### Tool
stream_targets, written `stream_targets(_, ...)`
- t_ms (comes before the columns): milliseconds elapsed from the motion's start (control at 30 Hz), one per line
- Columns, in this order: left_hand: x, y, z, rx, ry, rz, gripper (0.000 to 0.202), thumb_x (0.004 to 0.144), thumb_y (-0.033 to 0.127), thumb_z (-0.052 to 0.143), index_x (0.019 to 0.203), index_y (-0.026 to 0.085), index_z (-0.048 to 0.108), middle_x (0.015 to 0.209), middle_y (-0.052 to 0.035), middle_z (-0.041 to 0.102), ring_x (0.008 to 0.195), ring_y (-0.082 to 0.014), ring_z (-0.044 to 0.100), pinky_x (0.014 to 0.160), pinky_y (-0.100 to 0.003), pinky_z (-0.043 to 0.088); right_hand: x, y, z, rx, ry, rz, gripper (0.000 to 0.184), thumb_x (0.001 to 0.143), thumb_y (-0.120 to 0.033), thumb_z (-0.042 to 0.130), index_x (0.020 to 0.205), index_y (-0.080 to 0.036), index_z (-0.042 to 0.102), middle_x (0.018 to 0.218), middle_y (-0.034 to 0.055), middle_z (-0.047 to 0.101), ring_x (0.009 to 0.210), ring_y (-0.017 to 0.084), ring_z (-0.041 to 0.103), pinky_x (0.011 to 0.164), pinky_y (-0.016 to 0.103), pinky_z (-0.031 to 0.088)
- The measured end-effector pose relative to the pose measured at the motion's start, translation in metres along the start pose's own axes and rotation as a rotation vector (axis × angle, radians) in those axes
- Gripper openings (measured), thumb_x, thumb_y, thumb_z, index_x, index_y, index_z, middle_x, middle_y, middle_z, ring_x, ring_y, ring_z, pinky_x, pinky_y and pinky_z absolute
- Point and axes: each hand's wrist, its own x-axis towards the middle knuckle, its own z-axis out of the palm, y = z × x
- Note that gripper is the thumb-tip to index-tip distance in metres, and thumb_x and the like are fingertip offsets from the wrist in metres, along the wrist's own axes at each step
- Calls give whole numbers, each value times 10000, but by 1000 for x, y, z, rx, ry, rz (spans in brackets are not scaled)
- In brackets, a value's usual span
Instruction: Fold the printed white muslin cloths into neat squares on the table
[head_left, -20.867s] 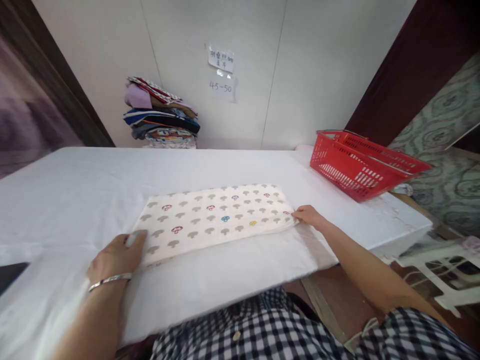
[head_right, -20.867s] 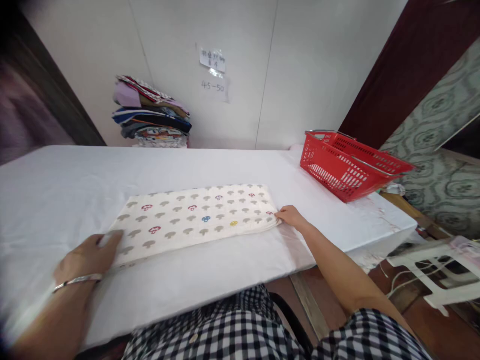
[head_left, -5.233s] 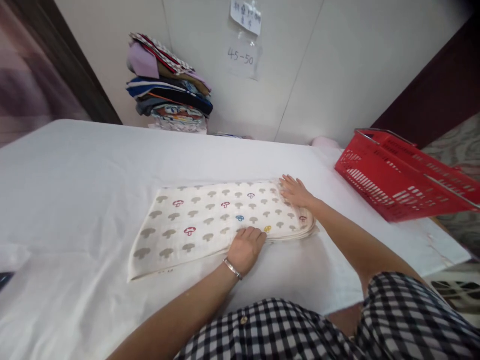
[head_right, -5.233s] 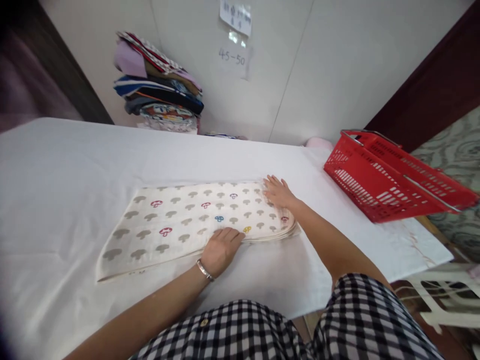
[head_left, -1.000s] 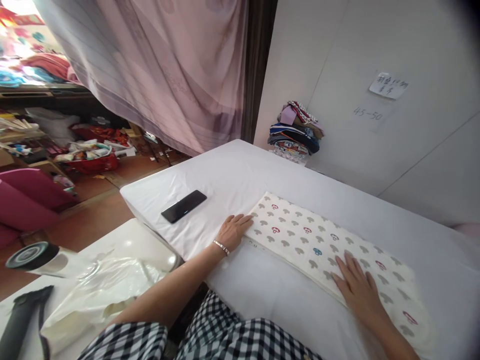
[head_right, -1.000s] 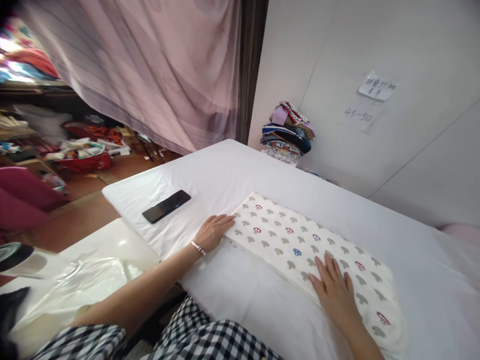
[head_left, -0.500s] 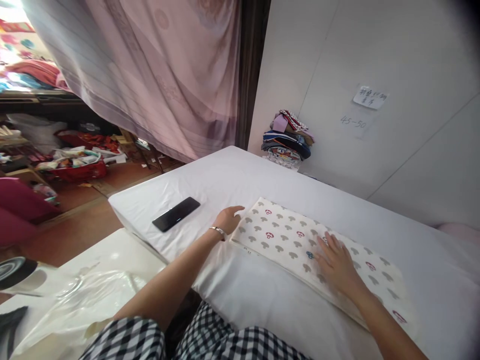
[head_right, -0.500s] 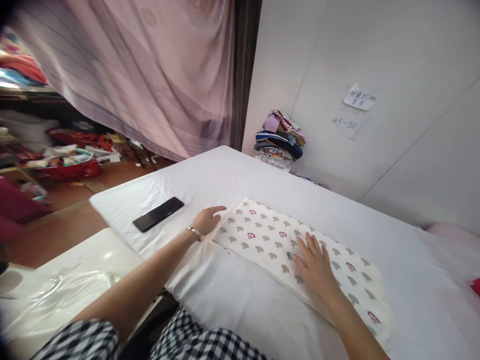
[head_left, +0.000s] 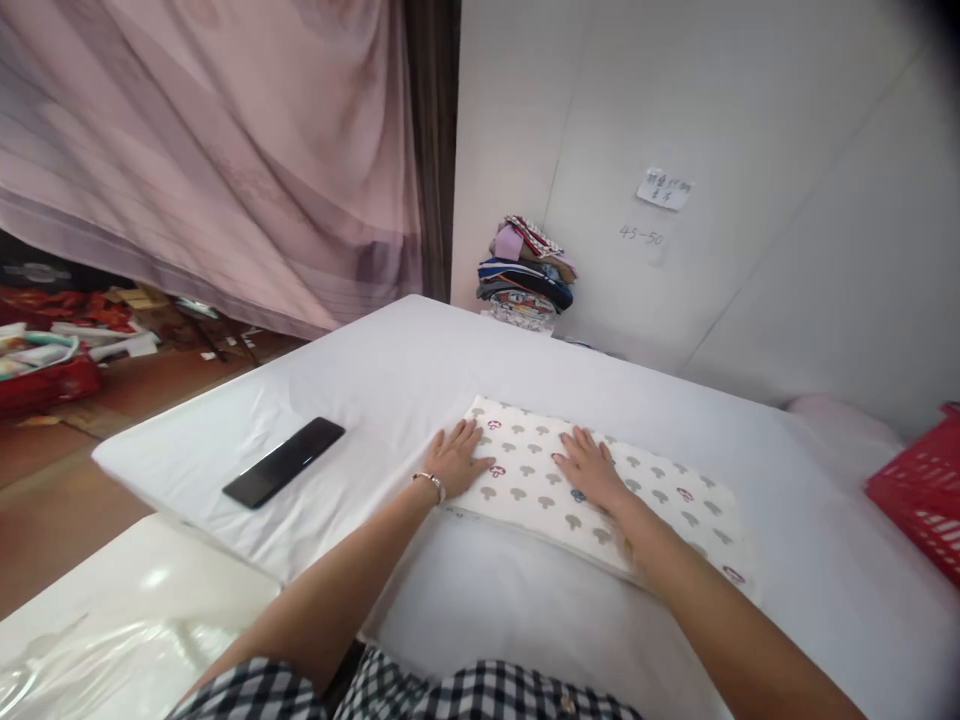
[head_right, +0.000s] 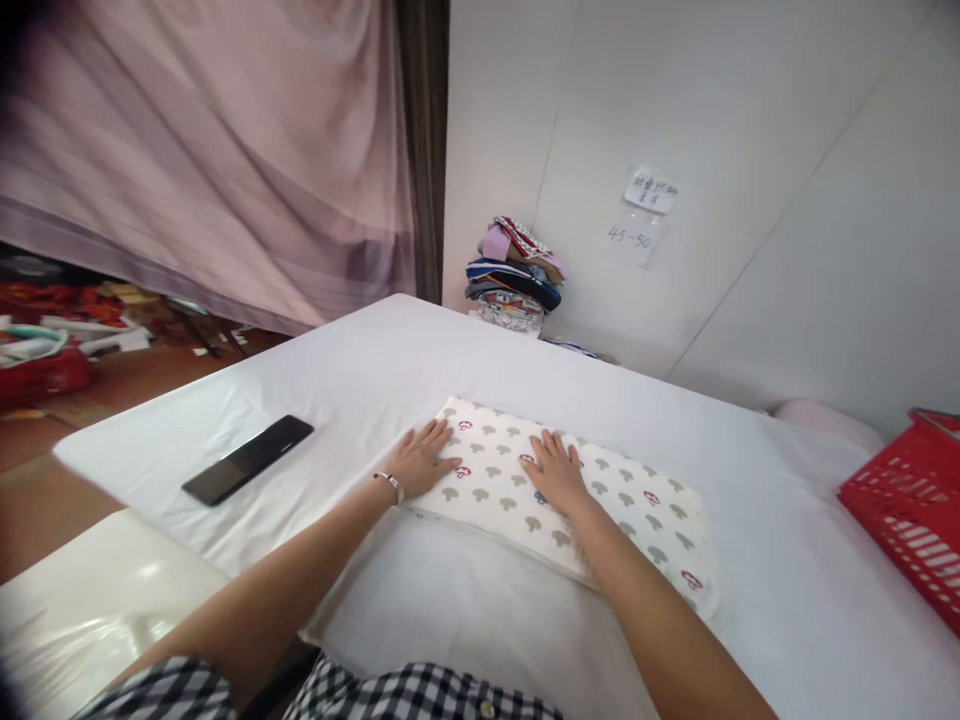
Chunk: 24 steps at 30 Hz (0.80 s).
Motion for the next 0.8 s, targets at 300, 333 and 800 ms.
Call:
stream_targets(300, 2, 3, -2, 55, -7, -18, 677, 830, 599, 245, 1393, 224, 254, 1485, -21, 155, 1363, -221, 104, 1077, -483, 140, 14, 34, -9, -10, 14, 212, 639, 867, -583, 160, 1411, -249, 206, 1497, 43, 87, 1362, 205, 25, 1068, 465, 14)
stream_targets(333, 3, 3, -2, 61, -3, -18, 683, 828, 600, 243, 1395, 221, 252, 1485, -24, 158, 1363, -223, 104, 1076, -483, 143, 13, 34, -11, 7, -1, 208, 644, 865, -586, 156, 1413, -249, 198, 1497, 41, 85, 1363, 200, 20, 1069, 460, 11)
stream_targets(800, 14, 6, -3, 136, -33, -2, 729, 807, 588, 242, 1405, 171, 235, 1487, -38, 142, 1359, -251, 107, 1057, -499, 180, -101, 137, -20, -69, 63, 464, 676, 853, -605, 155, 1407, -221, 211, 1495, 56, 105, 1360, 213, 38, 1067, 470, 24)
